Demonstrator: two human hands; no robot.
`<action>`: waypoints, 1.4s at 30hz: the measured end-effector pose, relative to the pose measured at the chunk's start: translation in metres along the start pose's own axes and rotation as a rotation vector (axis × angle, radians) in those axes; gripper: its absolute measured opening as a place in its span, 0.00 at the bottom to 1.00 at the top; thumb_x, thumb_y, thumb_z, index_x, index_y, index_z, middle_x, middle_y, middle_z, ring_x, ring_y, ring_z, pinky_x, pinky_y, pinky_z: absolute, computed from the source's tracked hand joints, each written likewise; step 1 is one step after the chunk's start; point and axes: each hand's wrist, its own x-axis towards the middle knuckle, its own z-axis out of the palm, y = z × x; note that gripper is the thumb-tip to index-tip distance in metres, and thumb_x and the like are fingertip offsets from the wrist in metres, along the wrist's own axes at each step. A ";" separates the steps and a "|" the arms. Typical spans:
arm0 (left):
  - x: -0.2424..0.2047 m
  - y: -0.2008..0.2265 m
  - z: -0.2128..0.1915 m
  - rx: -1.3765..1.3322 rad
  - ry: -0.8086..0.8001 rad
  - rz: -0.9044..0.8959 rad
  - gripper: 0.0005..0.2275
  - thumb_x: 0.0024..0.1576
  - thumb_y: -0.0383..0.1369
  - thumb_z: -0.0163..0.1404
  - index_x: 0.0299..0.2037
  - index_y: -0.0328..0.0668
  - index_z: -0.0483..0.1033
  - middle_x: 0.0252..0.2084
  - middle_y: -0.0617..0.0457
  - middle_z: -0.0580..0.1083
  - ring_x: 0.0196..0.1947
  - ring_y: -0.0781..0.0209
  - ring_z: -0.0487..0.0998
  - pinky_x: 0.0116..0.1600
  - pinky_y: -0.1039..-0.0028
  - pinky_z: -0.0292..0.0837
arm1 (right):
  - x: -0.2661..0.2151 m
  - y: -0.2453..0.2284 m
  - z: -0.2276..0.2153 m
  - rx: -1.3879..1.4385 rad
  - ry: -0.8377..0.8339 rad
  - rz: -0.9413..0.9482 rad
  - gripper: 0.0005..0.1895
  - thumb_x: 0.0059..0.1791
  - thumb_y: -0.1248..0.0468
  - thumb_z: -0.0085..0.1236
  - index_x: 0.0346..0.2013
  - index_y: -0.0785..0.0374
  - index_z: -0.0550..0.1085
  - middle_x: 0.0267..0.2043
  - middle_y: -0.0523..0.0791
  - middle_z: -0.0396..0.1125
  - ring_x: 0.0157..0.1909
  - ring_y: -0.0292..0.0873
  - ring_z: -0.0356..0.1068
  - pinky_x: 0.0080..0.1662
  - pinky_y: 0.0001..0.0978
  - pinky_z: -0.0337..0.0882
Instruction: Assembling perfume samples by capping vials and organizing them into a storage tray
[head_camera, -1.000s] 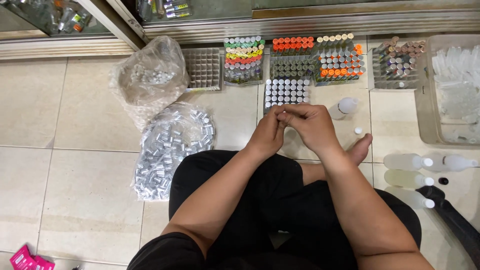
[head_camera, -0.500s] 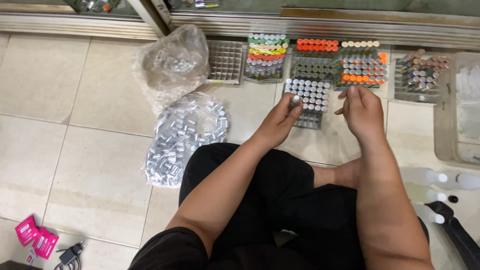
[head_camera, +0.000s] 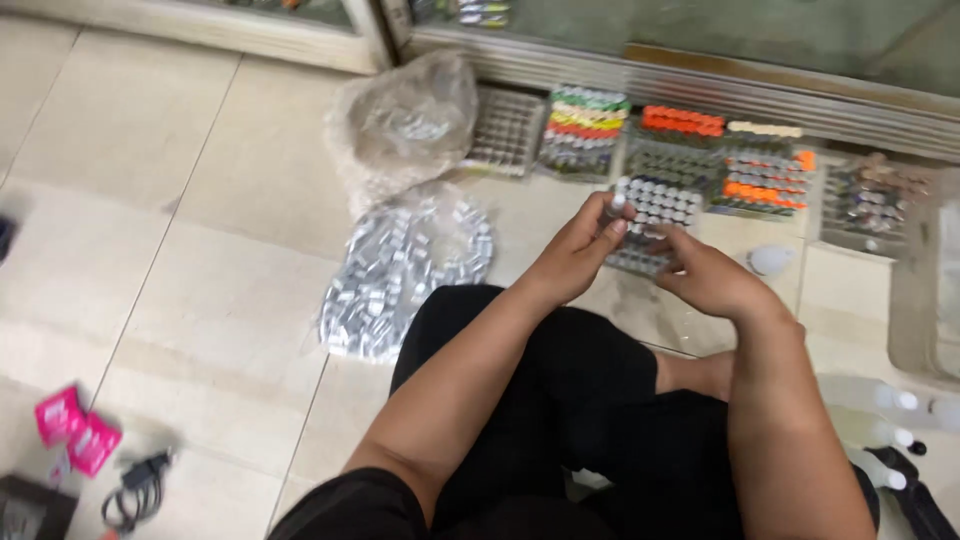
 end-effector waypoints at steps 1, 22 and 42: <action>-0.007 0.007 -0.008 -0.005 0.028 -0.006 0.09 0.70 0.34 0.40 0.56 0.42 0.67 0.46 0.49 0.72 0.48 0.59 0.71 0.54 0.62 0.73 | 0.014 -0.008 0.013 -0.012 -0.026 -0.005 0.36 0.47 0.74 0.48 0.71 0.71 0.55 0.62 0.69 0.64 0.61 0.74 0.67 0.60 0.67 0.65; -0.110 0.072 -0.166 0.203 0.447 0.033 0.05 0.68 0.30 0.45 0.50 0.43 0.72 0.36 0.52 0.70 0.40 0.64 0.73 0.40 0.70 0.77 | 0.249 -0.073 0.235 -0.753 -0.250 -0.417 0.16 0.49 0.48 0.48 0.35 0.51 0.80 0.39 0.49 0.77 0.49 0.55 0.76 0.51 0.52 0.75; -0.109 0.040 -0.159 0.190 0.527 0.038 0.08 0.61 0.29 0.57 0.50 0.46 0.78 0.43 0.53 0.77 0.44 0.65 0.75 0.46 0.73 0.75 | 0.146 -0.117 0.130 0.742 -0.046 -0.293 0.18 0.52 0.67 0.58 0.53 0.74 0.67 0.40 0.50 0.70 0.32 0.43 0.74 0.41 0.36 0.79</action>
